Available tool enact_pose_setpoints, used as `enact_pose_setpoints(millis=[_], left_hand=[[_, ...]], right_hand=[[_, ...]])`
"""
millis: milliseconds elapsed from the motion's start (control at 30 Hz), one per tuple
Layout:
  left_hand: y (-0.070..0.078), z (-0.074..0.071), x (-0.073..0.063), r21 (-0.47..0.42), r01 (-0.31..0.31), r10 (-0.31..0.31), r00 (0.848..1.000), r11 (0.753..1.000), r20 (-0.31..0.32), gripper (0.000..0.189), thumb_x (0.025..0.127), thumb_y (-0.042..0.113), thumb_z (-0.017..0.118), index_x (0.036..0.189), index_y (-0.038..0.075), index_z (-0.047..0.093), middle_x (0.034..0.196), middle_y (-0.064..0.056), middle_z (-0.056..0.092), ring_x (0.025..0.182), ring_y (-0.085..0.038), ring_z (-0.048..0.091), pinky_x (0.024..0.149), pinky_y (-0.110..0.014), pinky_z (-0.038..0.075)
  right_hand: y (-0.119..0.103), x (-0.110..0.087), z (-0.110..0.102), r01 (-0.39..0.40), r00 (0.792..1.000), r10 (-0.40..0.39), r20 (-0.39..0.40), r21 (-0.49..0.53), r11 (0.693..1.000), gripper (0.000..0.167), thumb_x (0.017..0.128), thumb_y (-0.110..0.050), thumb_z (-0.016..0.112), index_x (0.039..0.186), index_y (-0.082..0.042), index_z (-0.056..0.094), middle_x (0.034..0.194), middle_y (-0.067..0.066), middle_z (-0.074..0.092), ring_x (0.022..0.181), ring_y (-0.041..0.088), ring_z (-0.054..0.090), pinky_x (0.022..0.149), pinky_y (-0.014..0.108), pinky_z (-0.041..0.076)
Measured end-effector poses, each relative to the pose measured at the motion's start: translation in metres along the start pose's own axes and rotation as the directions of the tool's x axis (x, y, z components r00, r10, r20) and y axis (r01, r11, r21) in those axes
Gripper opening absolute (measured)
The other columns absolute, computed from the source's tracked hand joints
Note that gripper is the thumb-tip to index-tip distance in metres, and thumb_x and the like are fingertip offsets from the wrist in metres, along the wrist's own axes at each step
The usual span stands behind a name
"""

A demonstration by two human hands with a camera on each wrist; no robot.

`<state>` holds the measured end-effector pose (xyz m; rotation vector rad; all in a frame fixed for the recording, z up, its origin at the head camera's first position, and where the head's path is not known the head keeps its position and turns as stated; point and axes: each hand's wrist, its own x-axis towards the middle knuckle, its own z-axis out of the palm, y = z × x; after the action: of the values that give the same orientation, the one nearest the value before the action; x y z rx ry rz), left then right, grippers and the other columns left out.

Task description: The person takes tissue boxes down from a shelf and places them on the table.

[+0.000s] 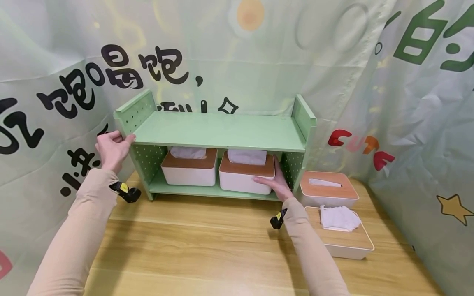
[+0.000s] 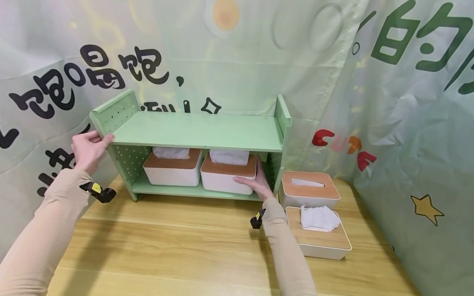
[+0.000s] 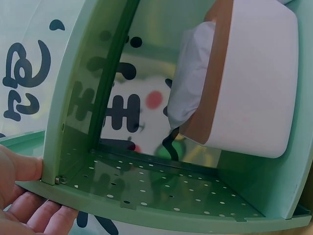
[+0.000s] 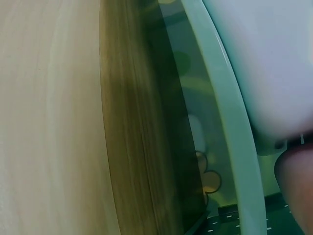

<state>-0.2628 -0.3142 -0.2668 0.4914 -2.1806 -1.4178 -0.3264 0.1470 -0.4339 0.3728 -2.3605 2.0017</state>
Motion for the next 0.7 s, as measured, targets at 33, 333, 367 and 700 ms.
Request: enact_pose_setpoints(millis=[33, 333, 367, 700], left_hand=[[-0.0001, -0.0001, 0.0002, 0.001, 0.001, -0.001, 1.000, 1.000, -0.002, 0.046, 0.093, 0.025, 0.070, 0.136, 0.008, 0.061, 0.055, 0.043, 0.051, 0.070, 0.018, 0.053, 0.082, -0.006, 0.049], [-0.0006, -0.0001, -0.0005, -0.021, -0.026, 0.026, 1.000, 0.999, 0.002, 0.047, 0.094, 0.021, 0.068, 0.136, 0.003, 0.060, 0.051, 0.042, 0.047, 0.061, 0.020, 0.053, 0.067, 0.000, 0.044], [-0.0003, 0.0000, -0.0006, -0.025, -0.026, 0.026, 1.000, 0.999, 0.003, 0.047, 0.094, 0.021, 0.068, 0.137, 0.003, 0.060, 0.051, 0.042, 0.047, 0.061, 0.020, 0.054, 0.067, 0.000, 0.045], [-0.0001, 0.0013, 0.0003, -0.024, -0.018, 0.018, 1.000, 1.000, 0.002, 0.047, 0.094, 0.023, 0.069, 0.136, 0.006, 0.061, 0.053, 0.043, 0.049, 0.063, 0.020, 0.054, 0.072, -0.002, 0.045]], right_hand=[[-0.0004, -0.0006, 0.0006, 0.001, 1.000, -0.001, 0.003, 0.004, 1.000, 0.123, 0.080, -0.021, 0.083, 0.162, -0.027, -0.009, 0.172, 0.002, -0.006, 0.159, 0.025, -0.004, 0.128, 0.054, 0.001], [-0.0005, -0.0019, -0.0007, -0.002, 1.000, 0.003, 0.030, -0.025, 1.000, 0.123, 0.081, -0.024, 0.081, 0.162, -0.025, -0.013, 0.172, 0.004, -0.008, 0.159, 0.025, -0.005, 0.129, 0.053, 0.001], [-0.0001, -0.0017, -0.0007, 0.002, 1.000, -0.001, 0.028, -0.024, 1.000, 0.123, 0.081, -0.023, 0.081, 0.162, -0.024, -0.012, 0.172, 0.004, -0.007, 0.159, 0.025, -0.004, 0.129, 0.053, 0.002], [-0.0042, -0.0044, -0.0012, 0.017, 0.999, -0.015, 0.035, -0.043, 0.999, 0.124, 0.080, -0.023, 0.082, 0.162, -0.019, -0.012, 0.172, 0.008, -0.007, 0.159, 0.026, -0.003, 0.129, 0.053, 0.004]])
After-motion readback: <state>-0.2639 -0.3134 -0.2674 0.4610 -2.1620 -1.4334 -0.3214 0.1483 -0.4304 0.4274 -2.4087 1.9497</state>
